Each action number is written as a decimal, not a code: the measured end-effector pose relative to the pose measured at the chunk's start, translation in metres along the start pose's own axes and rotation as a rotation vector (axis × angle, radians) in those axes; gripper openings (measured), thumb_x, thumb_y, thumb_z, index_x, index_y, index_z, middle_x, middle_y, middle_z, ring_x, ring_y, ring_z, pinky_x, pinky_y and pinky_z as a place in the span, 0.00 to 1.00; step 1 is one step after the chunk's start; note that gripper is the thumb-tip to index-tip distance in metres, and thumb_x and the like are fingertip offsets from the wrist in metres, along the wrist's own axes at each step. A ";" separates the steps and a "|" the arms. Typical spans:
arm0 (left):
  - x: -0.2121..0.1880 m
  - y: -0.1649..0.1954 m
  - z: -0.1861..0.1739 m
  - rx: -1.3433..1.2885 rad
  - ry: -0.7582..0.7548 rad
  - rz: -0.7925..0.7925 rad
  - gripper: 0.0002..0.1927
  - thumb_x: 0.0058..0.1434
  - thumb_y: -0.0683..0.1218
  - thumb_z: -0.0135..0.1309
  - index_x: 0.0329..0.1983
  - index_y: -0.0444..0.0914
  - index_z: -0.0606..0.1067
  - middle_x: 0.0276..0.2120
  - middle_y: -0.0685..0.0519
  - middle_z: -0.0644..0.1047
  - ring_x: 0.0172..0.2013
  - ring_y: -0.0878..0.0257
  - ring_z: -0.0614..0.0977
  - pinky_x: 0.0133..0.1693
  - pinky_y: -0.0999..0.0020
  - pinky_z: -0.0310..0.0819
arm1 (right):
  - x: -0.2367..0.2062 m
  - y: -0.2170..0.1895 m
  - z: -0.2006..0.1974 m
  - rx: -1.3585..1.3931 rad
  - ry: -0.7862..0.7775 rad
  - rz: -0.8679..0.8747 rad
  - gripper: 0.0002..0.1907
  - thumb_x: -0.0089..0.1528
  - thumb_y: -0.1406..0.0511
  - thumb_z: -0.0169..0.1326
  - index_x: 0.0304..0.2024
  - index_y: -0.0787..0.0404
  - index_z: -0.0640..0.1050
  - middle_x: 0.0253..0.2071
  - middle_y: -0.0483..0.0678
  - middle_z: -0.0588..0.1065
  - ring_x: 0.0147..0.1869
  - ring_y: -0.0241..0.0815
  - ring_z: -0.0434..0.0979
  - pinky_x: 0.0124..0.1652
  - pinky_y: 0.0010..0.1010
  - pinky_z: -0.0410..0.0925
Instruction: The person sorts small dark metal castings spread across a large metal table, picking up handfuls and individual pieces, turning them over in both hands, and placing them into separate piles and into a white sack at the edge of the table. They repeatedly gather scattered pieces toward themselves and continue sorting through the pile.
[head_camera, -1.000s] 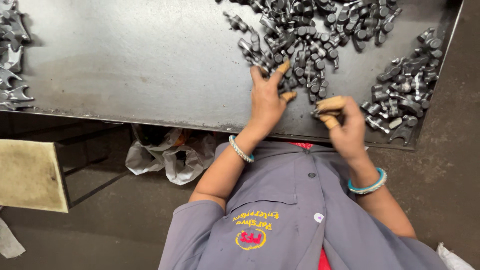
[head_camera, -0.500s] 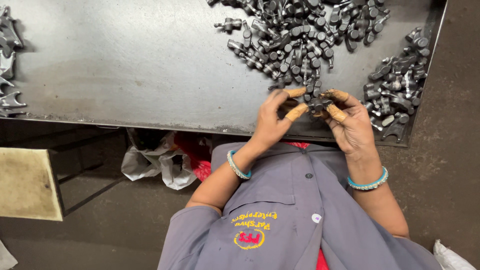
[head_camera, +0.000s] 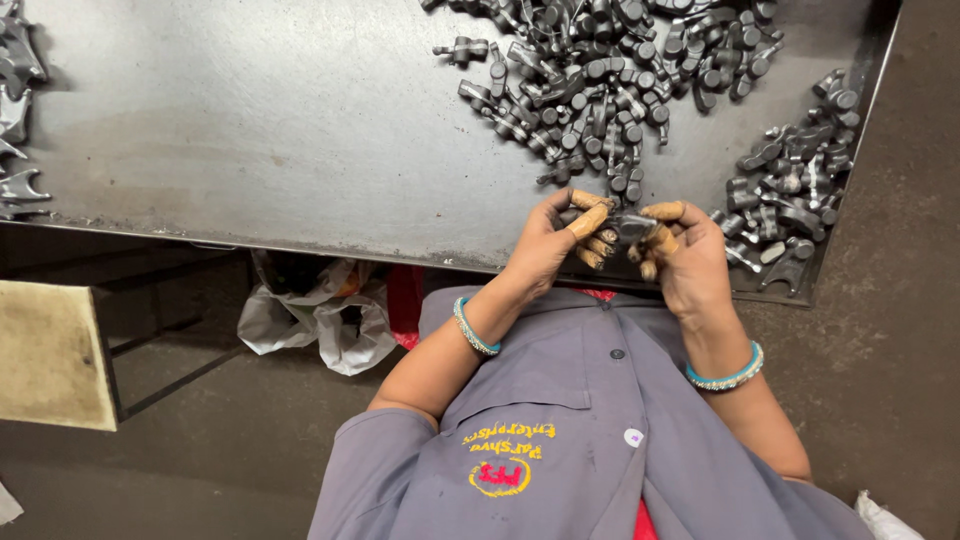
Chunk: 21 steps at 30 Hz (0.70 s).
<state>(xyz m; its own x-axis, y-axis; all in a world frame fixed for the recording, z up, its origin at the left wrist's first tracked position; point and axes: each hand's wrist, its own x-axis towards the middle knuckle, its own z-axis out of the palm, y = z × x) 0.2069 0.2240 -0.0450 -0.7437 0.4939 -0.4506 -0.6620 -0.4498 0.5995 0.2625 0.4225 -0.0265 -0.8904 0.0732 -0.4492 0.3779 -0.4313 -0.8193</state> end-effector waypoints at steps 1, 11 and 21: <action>0.000 0.000 0.000 -0.019 0.013 -0.036 0.13 0.69 0.47 0.53 0.49 0.34 0.75 0.33 0.51 0.80 0.27 0.66 0.82 0.26 0.71 0.81 | -0.006 -0.006 0.006 -0.122 -0.005 -0.027 0.14 0.61 0.69 0.64 0.48 0.65 0.79 0.41 0.48 0.79 0.35 0.36 0.76 0.30 0.27 0.67; 0.001 0.000 -0.023 -0.009 0.074 -0.042 0.19 0.72 0.52 0.52 0.48 0.30 0.77 0.30 0.50 0.80 0.22 0.68 0.79 0.22 0.75 0.71 | 0.011 -0.054 0.074 -1.457 0.234 -0.908 0.29 0.44 0.64 0.72 0.46 0.67 0.78 0.41 0.53 0.73 0.43 0.54 0.73 0.40 0.41 0.70; -0.002 -0.008 -0.017 0.059 0.027 -0.024 0.15 0.71 0.49 0.54 0.46 0.30 0.77 0.29 0.50 0.81 0.21 0.70 0.77 0.18 0.78 0.66 | 0.025 -0.026 0.007 -0.504 0.033 -0.352 0.20 0.59 0.73 0.67 0.53 0.66 0.76 0.48 0.50 0.77 0.47 0.40 0.76 0.45 0.30 0.71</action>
<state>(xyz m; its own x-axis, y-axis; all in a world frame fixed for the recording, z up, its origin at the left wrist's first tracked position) 0.2120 0.2137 -0.0599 -0.7307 0.4833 -0.4821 -0.6733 -0.3933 0.6261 0.2287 0.4292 -0.0141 -0.9784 0.1646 -0.1253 0.1432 0.1017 -0.9844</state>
